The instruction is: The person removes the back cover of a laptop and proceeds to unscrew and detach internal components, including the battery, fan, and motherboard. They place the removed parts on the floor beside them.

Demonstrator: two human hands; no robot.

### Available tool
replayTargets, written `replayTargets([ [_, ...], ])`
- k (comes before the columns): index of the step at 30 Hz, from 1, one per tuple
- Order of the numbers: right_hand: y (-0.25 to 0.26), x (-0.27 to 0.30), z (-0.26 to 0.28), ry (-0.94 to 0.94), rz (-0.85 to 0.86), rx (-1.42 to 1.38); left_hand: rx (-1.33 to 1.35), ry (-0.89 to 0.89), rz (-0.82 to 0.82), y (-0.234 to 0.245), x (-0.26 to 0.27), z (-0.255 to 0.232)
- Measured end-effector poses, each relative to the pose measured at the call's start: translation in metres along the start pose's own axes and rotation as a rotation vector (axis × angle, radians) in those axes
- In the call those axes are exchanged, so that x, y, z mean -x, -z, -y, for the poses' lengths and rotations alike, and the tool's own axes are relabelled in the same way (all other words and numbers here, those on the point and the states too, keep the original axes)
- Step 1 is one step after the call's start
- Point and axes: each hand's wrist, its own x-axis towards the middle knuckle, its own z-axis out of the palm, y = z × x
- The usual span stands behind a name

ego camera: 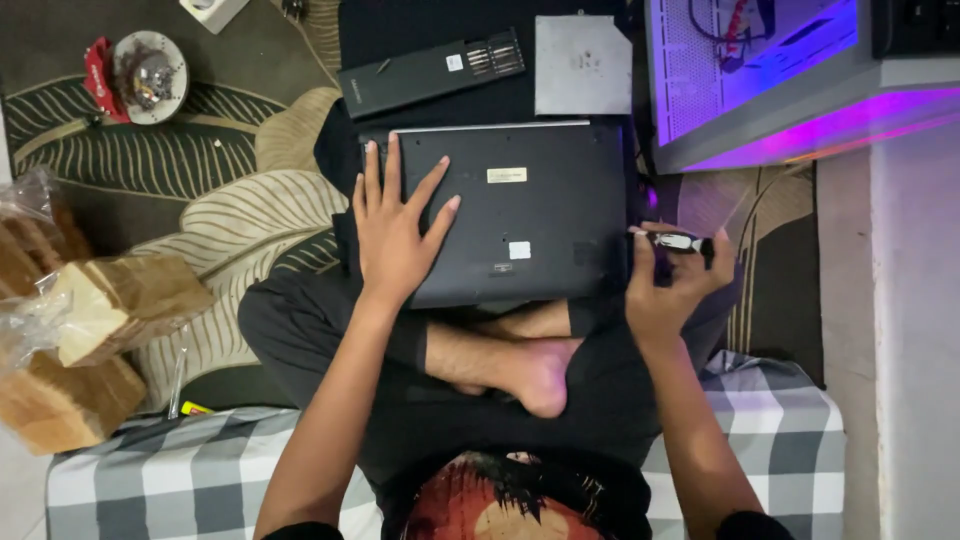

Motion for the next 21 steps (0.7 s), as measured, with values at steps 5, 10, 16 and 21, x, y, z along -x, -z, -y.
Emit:
replayTargets([
  [5,0.002,-0.008,0.002,0.041,0.059,0.047,0.020,0.002,-0.009,0.000,0.002,-0.002],
  [10,0.000,-0.016,-0.003,0.100,0.086,0.049,0.024,0.012,-0.014,0.000,0.001,-0.002],
  [16,0.007,-0.021,0.000,0.102,0.121,0.304,0.031,0.018,-0.003,0.001,0.001,-0.001],
  [21,0.008,-0.028,0.003,0.158,0.240,0.243,0.055,0.024,0.000,0.001,0.001,-0.002],
])
